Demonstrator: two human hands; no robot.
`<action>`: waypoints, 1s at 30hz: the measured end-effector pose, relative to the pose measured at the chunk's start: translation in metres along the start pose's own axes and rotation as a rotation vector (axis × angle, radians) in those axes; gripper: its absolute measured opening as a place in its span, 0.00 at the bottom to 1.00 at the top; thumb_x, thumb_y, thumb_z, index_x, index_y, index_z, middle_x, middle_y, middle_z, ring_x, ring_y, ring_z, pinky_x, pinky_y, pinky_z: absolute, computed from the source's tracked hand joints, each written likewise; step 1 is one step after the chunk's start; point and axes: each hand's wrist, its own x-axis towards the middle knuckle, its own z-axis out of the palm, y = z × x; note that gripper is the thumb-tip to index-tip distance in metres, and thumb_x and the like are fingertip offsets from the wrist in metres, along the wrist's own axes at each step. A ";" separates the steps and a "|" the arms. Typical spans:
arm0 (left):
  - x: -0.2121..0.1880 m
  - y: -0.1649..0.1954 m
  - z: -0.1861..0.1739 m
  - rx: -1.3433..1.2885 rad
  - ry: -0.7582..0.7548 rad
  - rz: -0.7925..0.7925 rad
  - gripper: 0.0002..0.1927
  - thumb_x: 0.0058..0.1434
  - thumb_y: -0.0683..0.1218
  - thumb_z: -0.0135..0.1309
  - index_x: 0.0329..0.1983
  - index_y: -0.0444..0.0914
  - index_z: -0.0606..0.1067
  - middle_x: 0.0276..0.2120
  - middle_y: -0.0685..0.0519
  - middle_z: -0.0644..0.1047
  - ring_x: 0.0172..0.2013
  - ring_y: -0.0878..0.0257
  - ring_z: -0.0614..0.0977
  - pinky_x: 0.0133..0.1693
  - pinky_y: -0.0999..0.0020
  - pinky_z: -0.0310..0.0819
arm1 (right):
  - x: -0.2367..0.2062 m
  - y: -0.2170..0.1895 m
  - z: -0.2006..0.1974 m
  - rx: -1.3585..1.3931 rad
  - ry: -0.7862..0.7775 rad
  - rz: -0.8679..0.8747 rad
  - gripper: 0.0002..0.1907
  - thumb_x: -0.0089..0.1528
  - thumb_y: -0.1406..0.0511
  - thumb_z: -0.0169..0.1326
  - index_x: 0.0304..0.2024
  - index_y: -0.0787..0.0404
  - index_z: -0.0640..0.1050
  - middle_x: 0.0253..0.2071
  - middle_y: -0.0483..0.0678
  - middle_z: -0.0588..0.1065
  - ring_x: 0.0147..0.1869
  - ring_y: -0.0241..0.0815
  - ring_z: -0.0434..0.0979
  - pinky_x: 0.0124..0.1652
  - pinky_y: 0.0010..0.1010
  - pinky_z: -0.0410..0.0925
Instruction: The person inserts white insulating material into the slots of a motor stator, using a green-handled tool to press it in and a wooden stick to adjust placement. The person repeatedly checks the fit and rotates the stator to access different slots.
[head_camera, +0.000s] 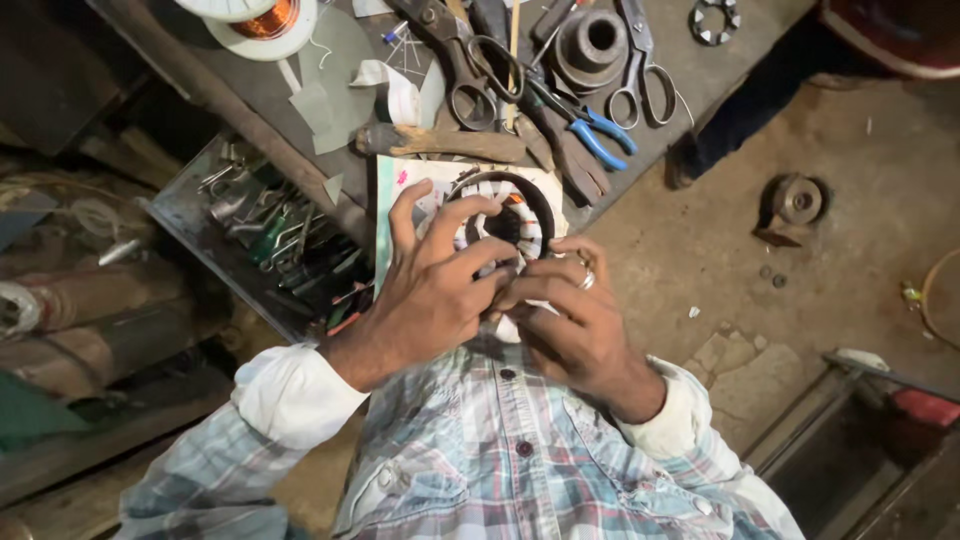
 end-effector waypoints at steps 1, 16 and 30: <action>0.003 -0.003 0.002 0.021 -0.006 0.012 0.03 0.57 0.43 0.61 0.32 0.38 0.81 0.46 0.57 0.78 0.63 0.53 0.71 0.63 0.33 0.46 | -0.002 0.001 0.000 0.009 0.007 0.037 0.10 0.52 0.73 0.63 0.36 0.63 0.78 0.46 0.49 0.78 0.51 0.50 0.78 0.62 0.55 0.62; 0.032 -0.048 0.003 -0.234 -0.126 0.087 0.07 0.54 0.37 0.57 0.34 0.39 0.82 0.53 0.52 0.77 0.67 0.46 0.70 0.66 0.52 0.66 | -0.040 0.037 0.025 0.209 0.034 0.548 0.34 0.67 0.64 0.57 0.73 0.66 0.62 0.64 0.62 0.72 0.68 0.56 0.75 0.64 0.40 0.65; 0.021 -0.013 0.011 -0.161 0.059 -0.126 0.09 0.51 0.36 0.58 0.33 0.42 0.82 0.49 0.52 0.77 0.62 0.46 0.73 0.60 0.50 0.66 | -0.033 0.073 0.001 0.419 -0.129 0.417 0.34 0.67 0.62 0.57 0.73 0.63 0.64 0.70 0.57 0.71 0.73 0.54 0.73 0.67 0.40 0.64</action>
